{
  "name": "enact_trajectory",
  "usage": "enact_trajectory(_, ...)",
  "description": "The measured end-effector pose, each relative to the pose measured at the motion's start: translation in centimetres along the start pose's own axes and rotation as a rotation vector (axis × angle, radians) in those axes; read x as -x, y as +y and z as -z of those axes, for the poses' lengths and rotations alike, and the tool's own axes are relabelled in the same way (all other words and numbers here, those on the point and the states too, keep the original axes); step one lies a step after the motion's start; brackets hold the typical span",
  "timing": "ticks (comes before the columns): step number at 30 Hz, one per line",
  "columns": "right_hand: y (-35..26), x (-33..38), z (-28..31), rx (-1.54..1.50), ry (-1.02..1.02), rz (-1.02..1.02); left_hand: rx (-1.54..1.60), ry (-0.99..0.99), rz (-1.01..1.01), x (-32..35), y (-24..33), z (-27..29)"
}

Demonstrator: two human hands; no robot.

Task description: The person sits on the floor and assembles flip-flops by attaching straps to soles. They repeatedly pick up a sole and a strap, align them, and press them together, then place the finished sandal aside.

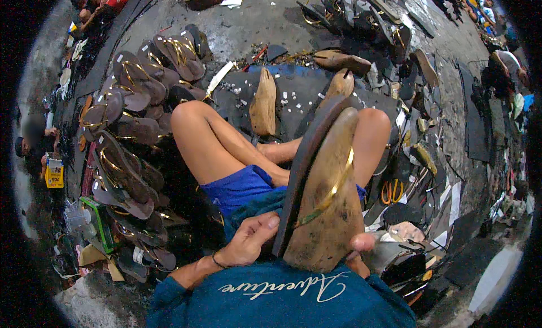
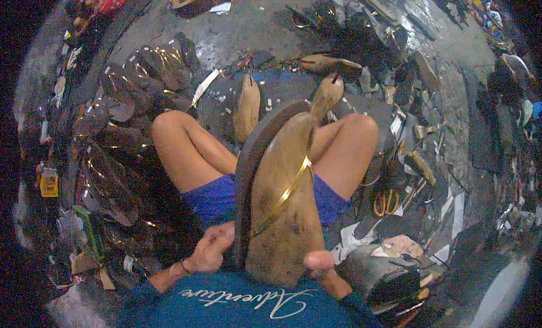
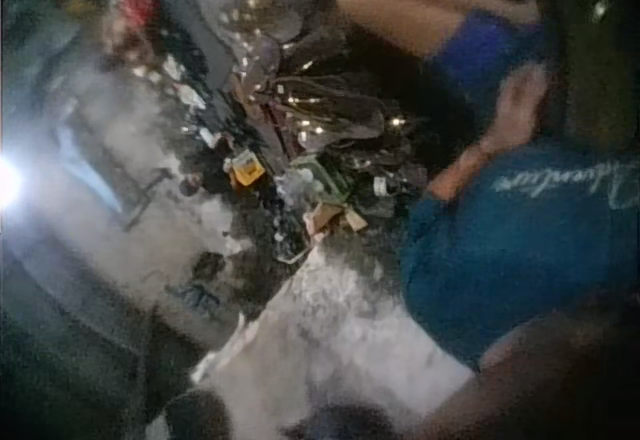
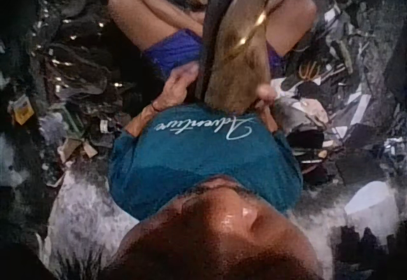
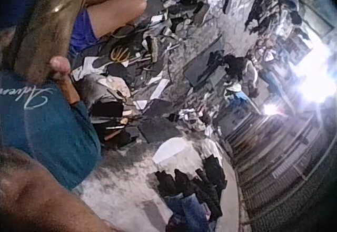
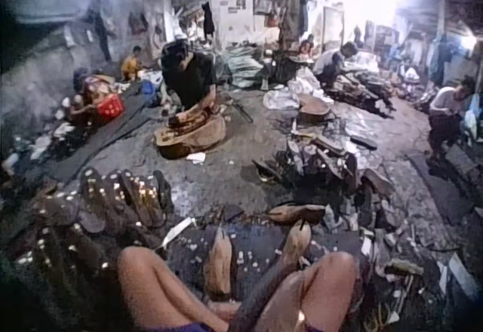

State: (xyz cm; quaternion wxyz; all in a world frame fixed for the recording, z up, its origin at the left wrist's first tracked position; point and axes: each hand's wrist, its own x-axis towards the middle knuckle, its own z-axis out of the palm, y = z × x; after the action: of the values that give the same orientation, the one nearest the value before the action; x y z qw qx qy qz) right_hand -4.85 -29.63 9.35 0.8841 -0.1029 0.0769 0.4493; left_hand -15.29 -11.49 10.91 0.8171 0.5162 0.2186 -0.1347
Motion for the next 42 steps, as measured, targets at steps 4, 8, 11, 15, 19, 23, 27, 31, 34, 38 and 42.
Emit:
enact_trajectory(4, -0.6, -0.7, -0.2, 0.176, 0.029, 0.027, 0.113, -0.212, 0.031, -1.4, -2.0, 2.6)
enact_trajectory(8, -1.8, -3.0, 1.5, 0.713, 0.161, 0.098, 0.302, -0.136, -0.2, -4.2, -1.5, 2.8)
enact_trajectory(11, -1.4, -6.6, 3.1, 0.966, 0.175, 0.006, 0.014, 0.009, -0.137, -4.1, 0.7, 5.7)
enact_trajectory(15, 4.0, -9.4, 6.2, 1.169, 0.137, -0.174, -0.28, 0.175, -0.239, -4.5, -3.5, 8.2)
enact_trajectory(19, 6.4, -9.3, 8.7, 1.302, 0.218, -0.1, -0.459, 0.415, -0.205, -4.7, -7.1, 7.1)
enact_trajectory(23, 6.0, -9.3, 8.8, 1.28, 0.133, -0.097, 0.247, 0.285, -0.065, -4.1, -6.3, 7.6)
enact_trajectory(27, 5.7, -9.4, 7.1, 1.229, 0.215, -0.138, 0.249, 0.343, -0.049, -4.7, -7.3, 7.6)
enact_trajectory(31, 1.3, -8.2, 1.7, 1.392, 0.074, 0.338, 0.174, 0.154, -0.183, -3.9, -0.7, 6.8)
enact_trajectory(34, 0.8, -8.8, -2.2, 1.034, 0.133, 0.217, 0.475, -0.18, -0.666, -9.7, 1.7, 7.4)
enact_trajectory(38, 0.8, -10.9, -0.5, 1.546, 0.095, 0.365, 0.878, -0.303, -0.524, -14.9, 2.9, 8.1)
enact_trajectory(42, -2.5, -11.0, 0.8, 1.225, 0.155, 0.122, 0.563, 0.422, -0.54, -16.9, 7.3, 9.2)
